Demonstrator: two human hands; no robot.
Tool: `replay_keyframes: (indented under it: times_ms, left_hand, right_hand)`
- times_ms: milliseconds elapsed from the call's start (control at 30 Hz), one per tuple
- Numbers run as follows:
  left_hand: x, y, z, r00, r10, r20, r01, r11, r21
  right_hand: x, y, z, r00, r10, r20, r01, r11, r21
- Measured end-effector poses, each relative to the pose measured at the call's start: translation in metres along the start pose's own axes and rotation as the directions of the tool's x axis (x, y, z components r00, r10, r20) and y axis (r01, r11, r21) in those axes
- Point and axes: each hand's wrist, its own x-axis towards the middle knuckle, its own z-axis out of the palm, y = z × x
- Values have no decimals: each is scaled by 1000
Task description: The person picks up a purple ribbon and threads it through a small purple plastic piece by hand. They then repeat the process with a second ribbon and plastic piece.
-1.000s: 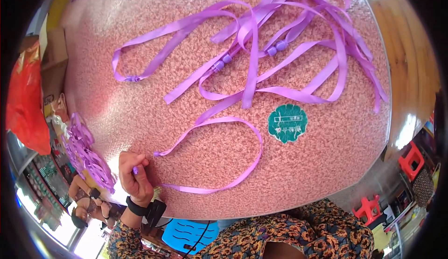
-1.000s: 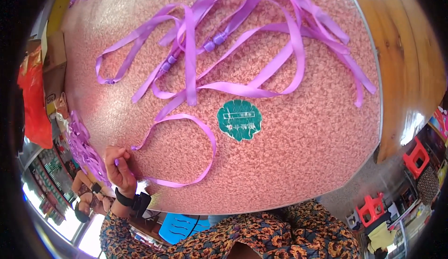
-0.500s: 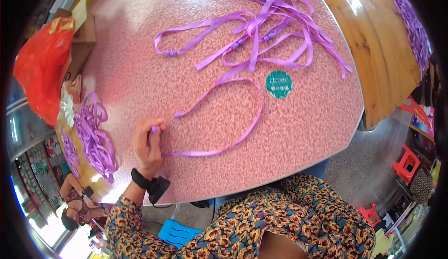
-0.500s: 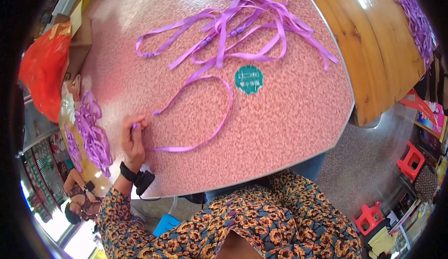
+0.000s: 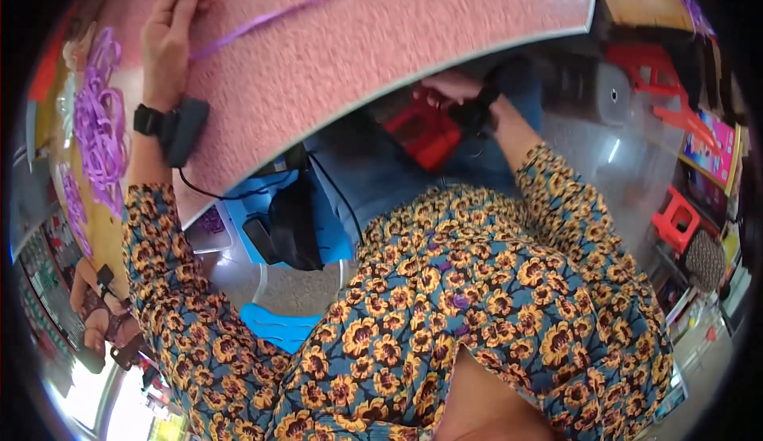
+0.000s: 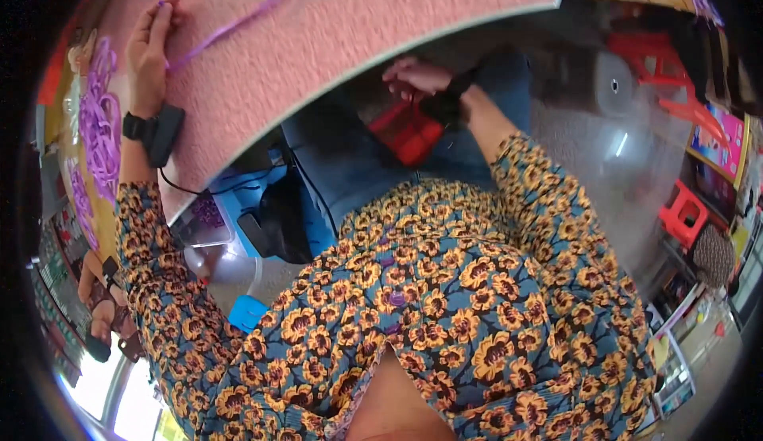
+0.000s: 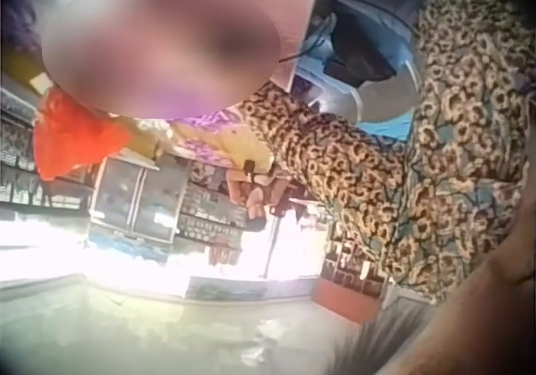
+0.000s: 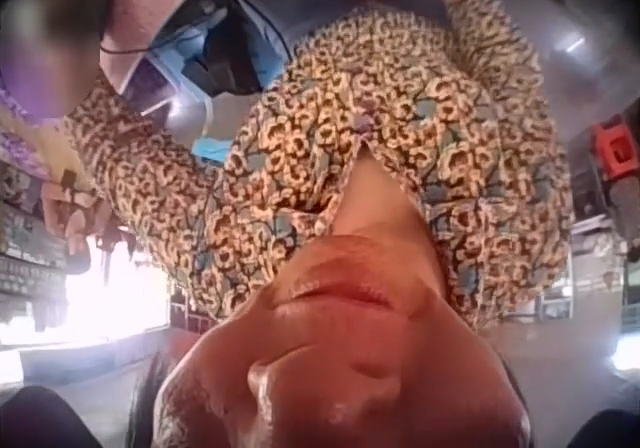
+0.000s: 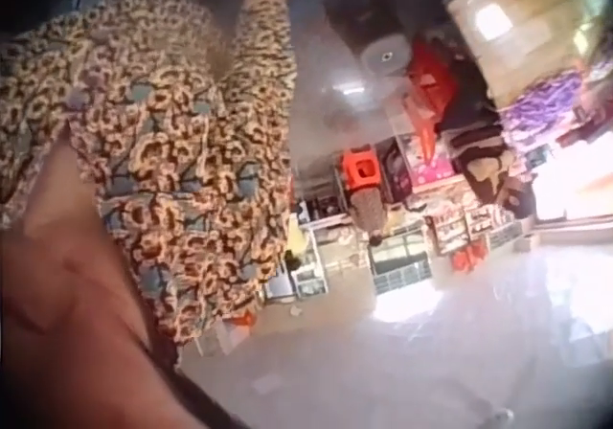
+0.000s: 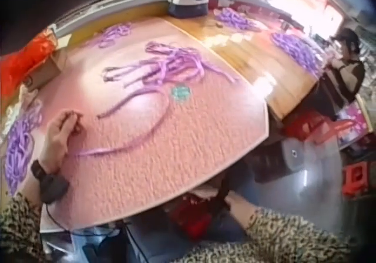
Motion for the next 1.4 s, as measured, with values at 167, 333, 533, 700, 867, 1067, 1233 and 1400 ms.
replay_keyframes:
  times_ms: [167, 333, 533, 700, 867, 1067, 1233, 1400]
  left_hand:
    - [19, -22, -30, 994, 30, 100, -25, 999, -48]
    - [17, -47, -43, 998, 32, 63, -28, 998, -53]
    - [7, -18, -34, 999, -4, 52, 10, 994, -109]
    - [11, -40, -43, 993, 57, 101, -40, 986, -159]
    - [13, -42, -50, 995, 47, 93, -36, 992, -122]
    - [12, -25, -37, 997, -11, 75, 20, 993, -116]
    - [13, -28, -43, 996, 58, 64, -56, 998, -26]
    - [14, -38, -49, 997, 56, 62, -54, 998, -41]
  right_hand:
    - [-3, 7, -53, 979, -199, 34, 172, 913, 370]
    - [-51, -33, -15, 962, -195, -192, 237, 943, 232]
    - [-69, -66, 0, 943, -288, -165, 302, 951, 66]
    - [-73, -86, 18, 842, -516, -155, 419, 808, -413]
    - [-98, -104, 83, 409, -821, 399, 732, 34, -680]
    - [-110, -112, 147, 545, -718, 434, 726, 144, -673]
    - [-134, -131, 216, 237, -681, 693, 927, -55, -372]
    - [-169, -146, 239, -147, -592, 793, 987, -140, 78]
